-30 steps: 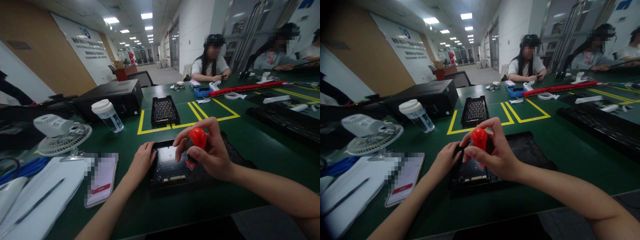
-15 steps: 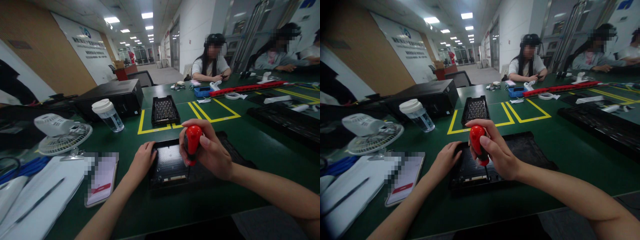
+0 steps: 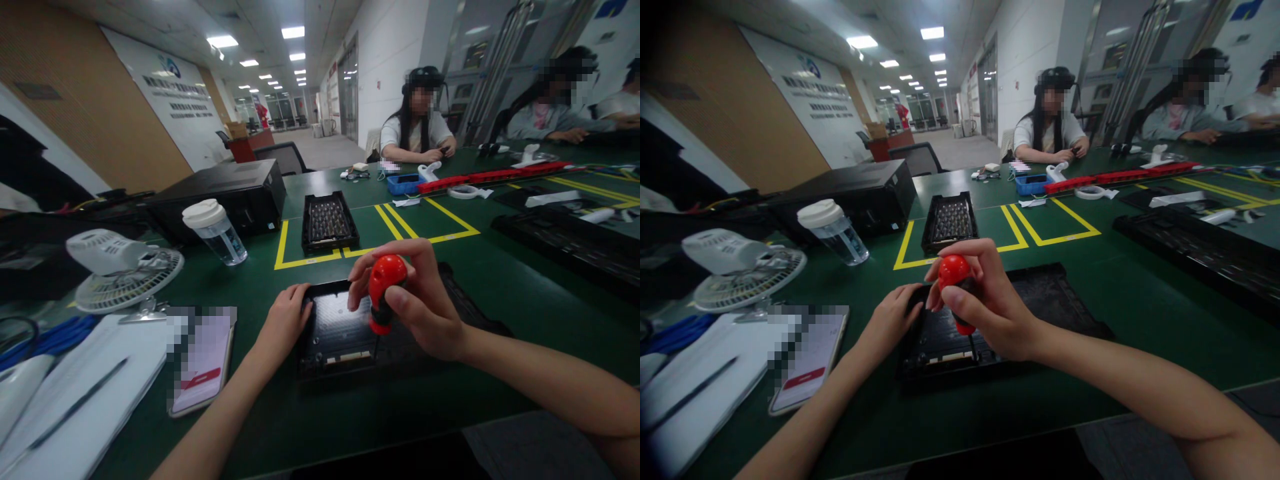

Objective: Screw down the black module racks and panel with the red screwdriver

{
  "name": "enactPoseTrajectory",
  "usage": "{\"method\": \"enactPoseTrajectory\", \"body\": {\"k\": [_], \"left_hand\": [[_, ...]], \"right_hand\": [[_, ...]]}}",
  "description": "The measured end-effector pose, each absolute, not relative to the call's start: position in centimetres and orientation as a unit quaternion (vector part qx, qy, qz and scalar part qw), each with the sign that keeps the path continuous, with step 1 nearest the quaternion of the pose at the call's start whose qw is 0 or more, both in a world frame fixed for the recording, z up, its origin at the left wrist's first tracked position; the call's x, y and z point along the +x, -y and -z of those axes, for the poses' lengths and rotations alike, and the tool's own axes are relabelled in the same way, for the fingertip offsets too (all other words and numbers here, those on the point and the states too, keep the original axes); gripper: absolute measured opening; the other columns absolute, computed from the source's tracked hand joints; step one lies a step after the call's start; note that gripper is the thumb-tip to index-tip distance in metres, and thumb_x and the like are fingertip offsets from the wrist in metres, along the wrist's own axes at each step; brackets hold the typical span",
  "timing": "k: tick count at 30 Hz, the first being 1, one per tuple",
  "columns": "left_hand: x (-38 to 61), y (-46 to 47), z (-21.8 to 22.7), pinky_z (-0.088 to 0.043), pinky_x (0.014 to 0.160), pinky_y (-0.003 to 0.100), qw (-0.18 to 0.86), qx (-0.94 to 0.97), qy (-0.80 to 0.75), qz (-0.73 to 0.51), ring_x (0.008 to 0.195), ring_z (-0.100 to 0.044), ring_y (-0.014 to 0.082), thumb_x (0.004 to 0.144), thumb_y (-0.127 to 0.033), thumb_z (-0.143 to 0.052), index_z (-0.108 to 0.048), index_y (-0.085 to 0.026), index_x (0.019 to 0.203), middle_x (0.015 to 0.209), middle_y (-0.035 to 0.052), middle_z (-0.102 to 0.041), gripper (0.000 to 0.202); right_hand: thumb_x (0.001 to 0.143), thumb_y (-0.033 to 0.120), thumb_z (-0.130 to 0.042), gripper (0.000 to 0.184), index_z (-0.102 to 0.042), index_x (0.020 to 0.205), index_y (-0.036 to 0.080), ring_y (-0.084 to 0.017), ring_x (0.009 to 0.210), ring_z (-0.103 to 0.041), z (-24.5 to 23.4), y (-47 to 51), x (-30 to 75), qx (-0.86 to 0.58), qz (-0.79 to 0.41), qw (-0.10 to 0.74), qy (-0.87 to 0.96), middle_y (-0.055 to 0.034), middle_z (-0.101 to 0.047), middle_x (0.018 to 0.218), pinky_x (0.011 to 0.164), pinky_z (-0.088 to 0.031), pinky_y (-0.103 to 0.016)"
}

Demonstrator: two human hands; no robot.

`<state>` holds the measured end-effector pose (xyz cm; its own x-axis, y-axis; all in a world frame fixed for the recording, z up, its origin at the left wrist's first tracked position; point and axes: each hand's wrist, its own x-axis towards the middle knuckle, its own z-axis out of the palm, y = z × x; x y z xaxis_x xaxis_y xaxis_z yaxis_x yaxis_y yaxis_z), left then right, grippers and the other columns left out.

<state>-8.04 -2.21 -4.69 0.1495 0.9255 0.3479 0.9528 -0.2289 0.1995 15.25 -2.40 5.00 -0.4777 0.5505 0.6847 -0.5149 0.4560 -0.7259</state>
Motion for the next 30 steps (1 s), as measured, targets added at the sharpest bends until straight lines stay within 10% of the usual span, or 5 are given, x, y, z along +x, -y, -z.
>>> {"method": "enactPoseTrajectory", "body": {"k": [10, 22, 30], "left_hand": [[-8.0, 2.19, 4.61, -0.047, 0.095, 0.04, 0.027, -0.757, 0.62, 0.204, 0.106, -0.057, 0.025, 0.088, -0.018, -0.049, -0.051, -0.011, 0.121, 0.116, 0.014, -0.059, 0.033], [-8.14, 2.19, 4.8, -0.048, 0.094, 0.04, 0.036, -0.758, 0.616, 0.21, 0.105, -0.057, 0.0253, 0.086, -0.017, -0.051, -0.051, -0.013, 0.119, 0.115, 0.0133, -0.059, 0.033], [-8.06, 2.23, 4.65, -0.048, 0.094, 0.041, 0.031, -0.757, 0.617, 0.211, 0.105, -0.057, 0.0253, 0.087, -0.017, -0.05, -0.051, -0.015, 0.119, 0.115, 0.0126, -0.059, 0.032]], "right_hand": [[0.085, 0.014, -0.06, 0.036, -0.033, 0.105, 0.025, -0.017, 0.086, -0.069, -5.11, 2.3, 14.78, 0.018, -0.513, 0.519, 0.684, -0.0055, -0.06, 0.11, 0.072, -0.057, -0.04], [0.081, 0.021, -0.066, 0.042, -0.033, 0.106, 0.029, -0.006, 0.049, -0.055, -4.45, 2.23, 14.46, -0.022, -0.515, 0.526, 0.677, 0.0057, -0.053, 0.078, 0.042, -0.045, -0.019], [0.091, 0.038, -0.045, 0.033, -0.041, 0.122, 0.025, -0.012, 0.058, -0.053, -4.68, 2.4, 14.91, -0.042, -0.549, 0.492, 0.675, 0.0002, -0.051, 0.078, 0.05, -0.043, -0.026]]}}
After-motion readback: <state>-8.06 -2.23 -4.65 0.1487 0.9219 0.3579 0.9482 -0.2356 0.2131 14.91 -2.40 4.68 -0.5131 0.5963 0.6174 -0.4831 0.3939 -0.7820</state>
